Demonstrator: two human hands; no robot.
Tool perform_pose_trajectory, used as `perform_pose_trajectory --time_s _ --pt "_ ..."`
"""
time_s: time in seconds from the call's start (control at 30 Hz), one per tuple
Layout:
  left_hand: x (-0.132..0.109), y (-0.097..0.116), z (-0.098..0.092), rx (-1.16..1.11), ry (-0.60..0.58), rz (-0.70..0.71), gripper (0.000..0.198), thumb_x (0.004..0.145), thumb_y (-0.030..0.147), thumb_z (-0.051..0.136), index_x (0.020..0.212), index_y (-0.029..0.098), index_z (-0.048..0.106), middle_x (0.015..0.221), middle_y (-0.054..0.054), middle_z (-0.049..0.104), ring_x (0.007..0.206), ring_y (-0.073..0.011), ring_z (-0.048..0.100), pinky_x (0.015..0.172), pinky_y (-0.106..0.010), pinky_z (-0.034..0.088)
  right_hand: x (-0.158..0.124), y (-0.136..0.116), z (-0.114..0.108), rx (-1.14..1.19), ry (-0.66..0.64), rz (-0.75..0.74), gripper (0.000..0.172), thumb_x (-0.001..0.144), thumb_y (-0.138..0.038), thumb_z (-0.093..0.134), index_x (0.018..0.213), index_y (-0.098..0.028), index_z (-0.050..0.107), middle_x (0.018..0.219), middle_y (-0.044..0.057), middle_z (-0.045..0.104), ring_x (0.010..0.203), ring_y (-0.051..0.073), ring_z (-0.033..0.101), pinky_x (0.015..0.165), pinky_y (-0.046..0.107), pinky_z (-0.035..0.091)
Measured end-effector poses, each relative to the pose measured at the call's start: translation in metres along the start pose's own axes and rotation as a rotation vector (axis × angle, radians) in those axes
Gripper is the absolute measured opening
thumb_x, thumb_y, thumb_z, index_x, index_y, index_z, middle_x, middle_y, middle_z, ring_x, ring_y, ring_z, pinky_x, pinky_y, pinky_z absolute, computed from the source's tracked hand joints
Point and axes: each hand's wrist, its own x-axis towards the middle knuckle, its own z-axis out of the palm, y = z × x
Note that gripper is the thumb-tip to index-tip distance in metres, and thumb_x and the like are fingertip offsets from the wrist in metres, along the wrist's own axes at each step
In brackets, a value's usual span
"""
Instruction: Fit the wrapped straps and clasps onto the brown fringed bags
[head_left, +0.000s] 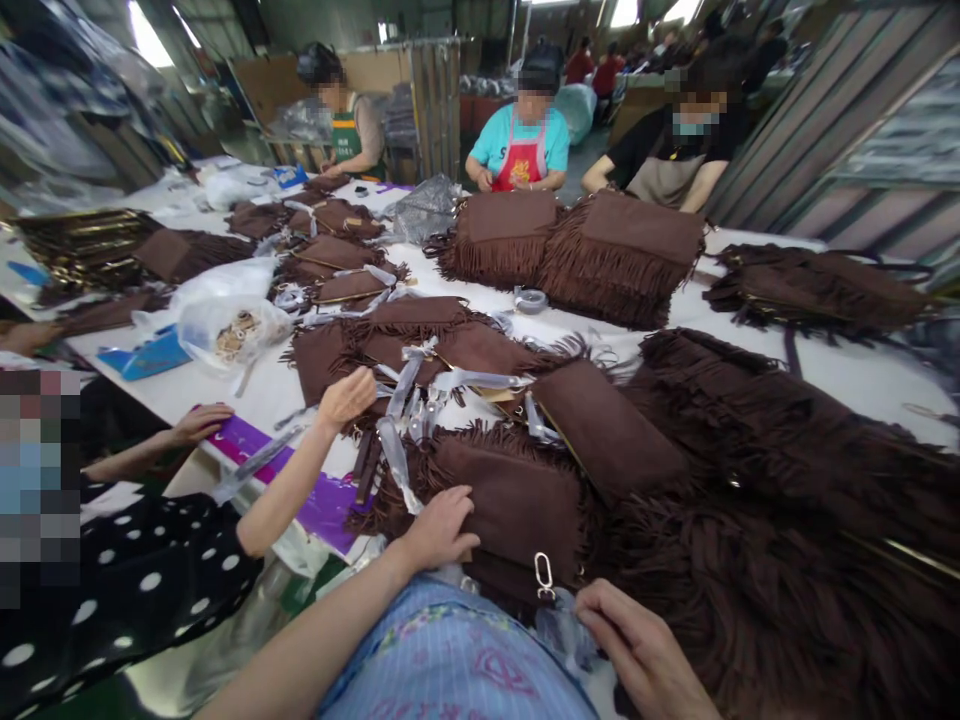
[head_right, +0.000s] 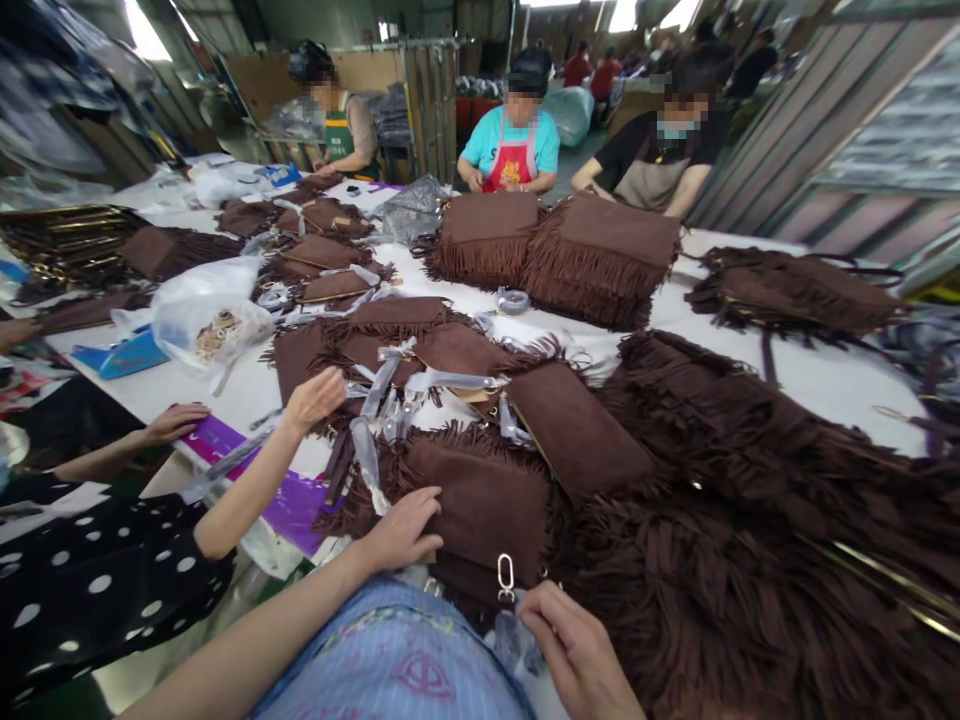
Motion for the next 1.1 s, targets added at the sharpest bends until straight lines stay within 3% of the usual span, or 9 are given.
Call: perform_pose_trajectory --time_s 0.1,0.17,0.27,0.37,0.53,0.63,0.73,0.93,1.1 --pt "0.009 0.014 -0.005 0.010 -0.055 -0.060 0.022 0.090 0.037 0.055 0.089 0.015 0.061 0.132 -0.015 0.053 0.120 -0.0258 0.052 0.103 -0.040 0.039 0.001 0.001 0.009 -0.008 -0.085 0.014 0.030 0.096 -0.033 0.039 0.072 -0.023 0.054 0.067 -0.002 0.059 0.061 0.012 0.055 0.058 0.020 0.045" --pt "0.013 0.026 -0.001 0.101 -0.084 -0.106 0.033 0.079 0.041 0.068 0.097 0.014 0.060 0.134 -0.018 0.049 0.123 -0.0328 0.047 0.103 -0.047 0.037 0.002 0.005 0.015 -0.013 -0.106 0.025 0.030 0.096 -0.033 0.038 0.072 -0.023 0.054 0.068 -0.002 0.059 0.063 0.013 0.055 0.060 0.021 0.045" --pt "0.013 0.040 0.014 0.239 -0.063 -0.132 0.058 0.068 0.033 0.079 0.115 0.013 0.052 0.140 -0.022 0.040 0.132 -0.0401 0.033 0.105 -0.056 0.029 0.002 0.012 0.021 -0.020 -0.121 0.039 0.030 0.096 -0.033 0.037 0.073 -0.023 0.053 0.070 -0.001 0.060 0.064 0.013 0.055 0.061 0.021 0.044" --pt "0.013 0.040 0.019 0.239 -0.061 -0.061 0.043 0.075 0.029 0.073 0.110 0.016 0.053 0.132 -0.017 0.045 0.129 -0.0351 0.037 0.103 -0.050 0.033 -0.001 0.015 0.023 -0.024 -0.160 0.058 0.030 0.097 -0.032 0.037 0.074 -0.023 0.053 0.072 -0.001 0.060 0.067 0.013 0.056 0.063 0.022 0.043" --pt "0.033 0.021 -0.012 -0.048 -0.164 -0.041 0.005 0.081 0.022 0.063 0.084 0.019 0.060 0.110 -0.008 0.055 0.106 -0.0246 0.051 0.091 -0.036 0.041 -0.004 0.015 0.023 0.011 -0.232 0.073 0.028 0.097 -0.031 0.037 0.076 -0.023 0.054 0.075 0.000 0.060 0.071 0.014 0.057 0.067 0.023 0.043" --pt "0.053 0.009 -0.035 -0.259 -0.222 -0.046 0.010 0.074 0.023 0.067 0.070 0.018 0.060 0.084 -0.001 0.057 0.087 -0.0182 0.053 0.080 -0.027 0.040 -0.002 0.013 0.024 0.051 -0.264 0.055 0.027 0.097 -0.030 0.037 0.076 -0.022 0.053 0.079 0.000 0.060 0.075 0.014 0.057 0.069 0.024 0.043" --pt "0.068 0.000 -0.052 -0.348 -0.234 -0.056 0.012 0.073 0.025 0.064 0.067 0.017 0.059 0.065 0.004 0.048 0.069 -0.0129 0.047 0.066 -0.022 0.036 0.004 0.014 0.029 0.052 -0.224 0.047 0.027 0.096 -0.030 0.038 0.075 -0.022 0.053 0.078 0.000 0.059 0.073 0.014 0.057 0.067 0.023 0.043" --pt "0.072 -0.011 -0.067 -0.527 -0.231 -0.146 0.021 0.076 0.035 0.056 0.072 0.015 0.060 0.058 0.006 0.042 0.059 -0.0107 0.039 0.055 -0.021 0.031 0.018 0.018 0.037 0.075 -0.114 -0.017 0.027 0.096 -0.033 0.039 0.075 -0.023 0.052 0.076 0.000 0.058 0.071 0.014 0.057 0.065 0.023 0.044" --pt "0.077 -0.011 -0.067 -0.603 -0.258 -0.248 0.021 0.068 0.036 0.063 0.070 0.015 0.062 0.053 0.007 0.041 0.055 -0.0101 0.036 0.054 -0.022 0.029 0.042 0.001 0.038 0.174 -0.127 -0.013 0.026 0.094 -0.034 0.040 0.075 -0.023 0.054 0.083 0.003 0.061 0.079 0.017 0.058 0.073 0.026 0.046"
